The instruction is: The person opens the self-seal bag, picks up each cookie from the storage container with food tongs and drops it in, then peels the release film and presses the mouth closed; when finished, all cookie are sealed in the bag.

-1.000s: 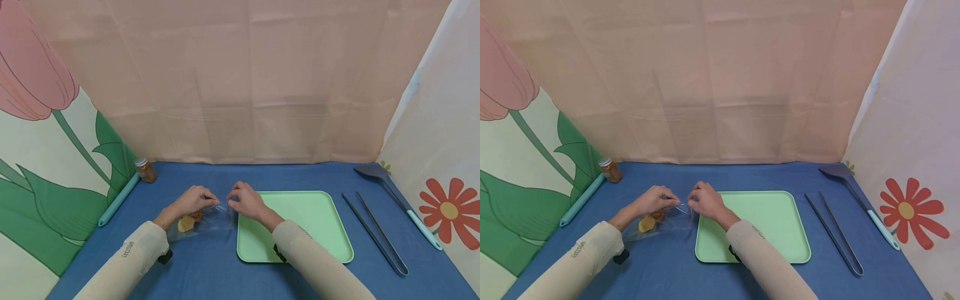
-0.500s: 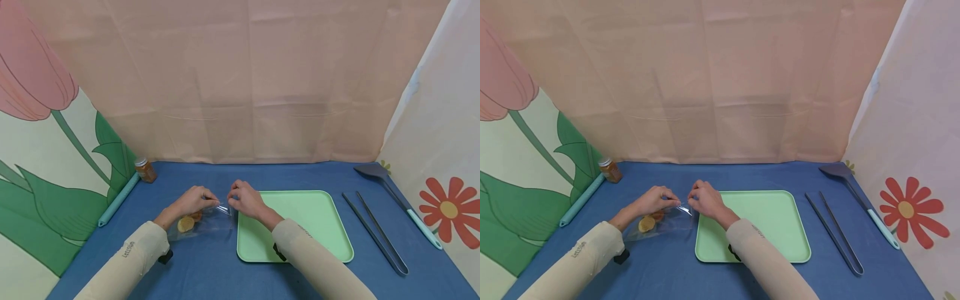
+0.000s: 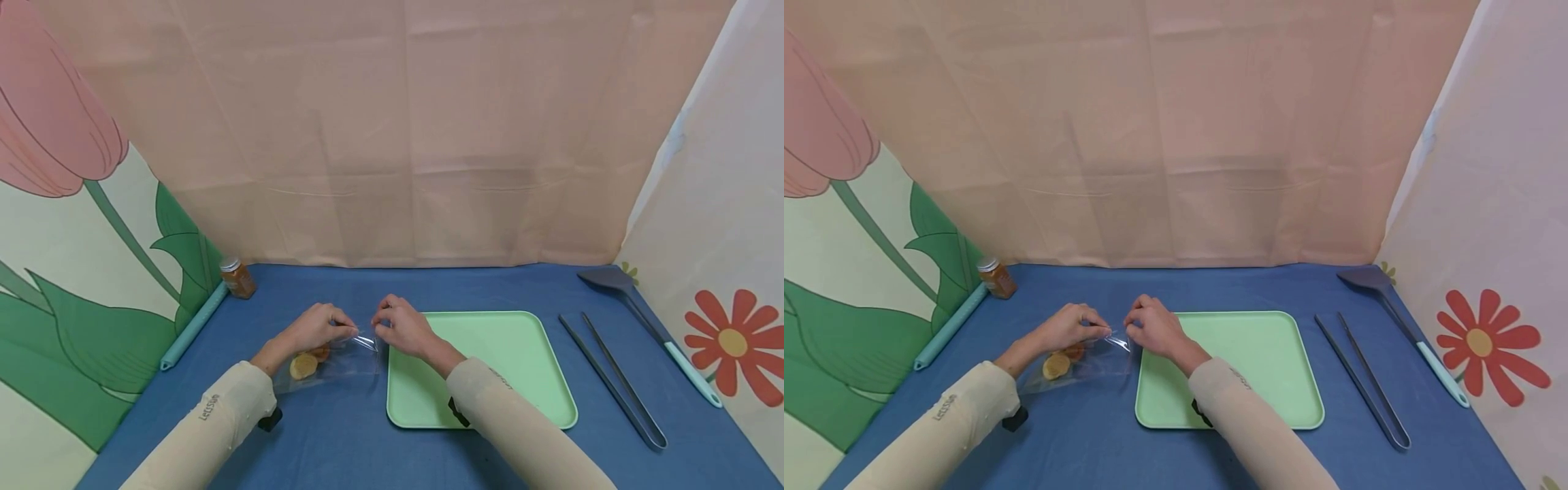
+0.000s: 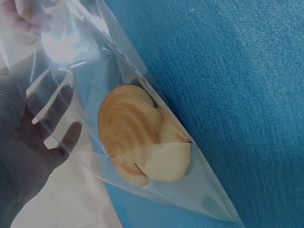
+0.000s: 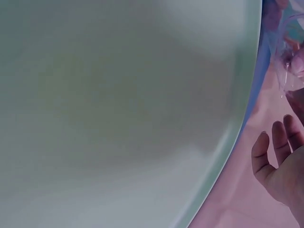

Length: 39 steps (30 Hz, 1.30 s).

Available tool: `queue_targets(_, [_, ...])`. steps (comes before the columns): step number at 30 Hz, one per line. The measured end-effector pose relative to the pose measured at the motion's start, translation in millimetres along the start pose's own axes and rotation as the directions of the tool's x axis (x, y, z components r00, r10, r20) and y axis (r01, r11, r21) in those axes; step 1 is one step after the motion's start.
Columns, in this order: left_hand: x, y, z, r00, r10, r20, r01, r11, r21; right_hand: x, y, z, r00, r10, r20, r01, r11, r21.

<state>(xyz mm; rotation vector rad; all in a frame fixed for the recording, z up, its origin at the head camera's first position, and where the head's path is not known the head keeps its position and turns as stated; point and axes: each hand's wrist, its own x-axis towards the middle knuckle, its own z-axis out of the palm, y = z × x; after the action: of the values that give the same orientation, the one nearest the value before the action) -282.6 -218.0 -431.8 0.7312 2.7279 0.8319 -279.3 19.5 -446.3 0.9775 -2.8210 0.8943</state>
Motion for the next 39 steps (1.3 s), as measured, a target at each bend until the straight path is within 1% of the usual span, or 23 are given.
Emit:
queue_targets(4, [-0.8,0.7,1.1,1.000,-0.008,-0.004,0.008,1.000,0.010,0.0,-1.1,0.5,0.999,0.031,-0.010,-0.031,1.000,0.003])
queue_targets(10, [0.7,1.2,2.4,0.999,-0.039,-0.007,0.039,0.999,0.012,0.2,-1.3,1.0,0.999,0.029,-0.037,-0.029,1.000,-0.003])
queue_targets(12, [1.2,1.0,2.7,0.999,-0.037,-0.008,0.037,0.999,0.014,-0.1,-0.9,0.7,0.999,0.025,-0.036,-0.025,1.000,0.001])
queue_targets(18, [0.1,0.3,2.7,1.000,-0.017,-0.009,0.017,1.000,0.023,-1.1,0.4,-0.3,0.999,-0.017,-0.038,0.017,1.000,-0.004])
queue_targets(21, [-0.9,0.6,2.6,1.000,-0.013,-0.014,0.013,1.000,0.016,-0.8,0.6,-0.5,0.999,-0.018,-0.035,0.018,1.000,-0.003])
queue_targets(23, [-1.3,0.7,2.5,1.000,-0.013,-0.015,0.013,1.000,0.011,-0.9,0.7,-0.5,0.999,-0.012,-0.031,0.012,1.000,0.000])
queue_targets(26, [-0.7,0.5,2.4,1.000,-0.005,-0.013,0.005,1.000,0.000,-2.1,1.5,-0.9,0.999,0.024,-0.023,-0.023,1.000,0.006])
queue_targets(29, [0.7,-0.3,2.6,1.000,-0.015,-0.016,0.015,1.000,0.002,-4.8,2.8,-0.9,0.998,0.059,-0.028,-0.059,0.998,0.006])
queue_targets(33, [1.3,-1.4,2.8,0.999,-0.044,-0.024,0.044,0.999,-0.002,-10.1,3.2,-0.6,0.994,0.074,-0.079,-0.075,0.997,-0.008])
queue_targets(35, [1.4,-1.4,3.0,0.998,-0.056,-0.029,0.056,0.998,-0.007,-12.9,2.5,-1.0,0.989,0.065,-0.133,-0.069,0.997,-0.020])
queue_targets(39, [2.2,-1.6,3.6,0.997,-0.067,-0.037,0.067,0.998,-0.003,-16.1,-0.6,-2.3,0.971,0.038,-0.237,-0.048,0.998,-0.039])
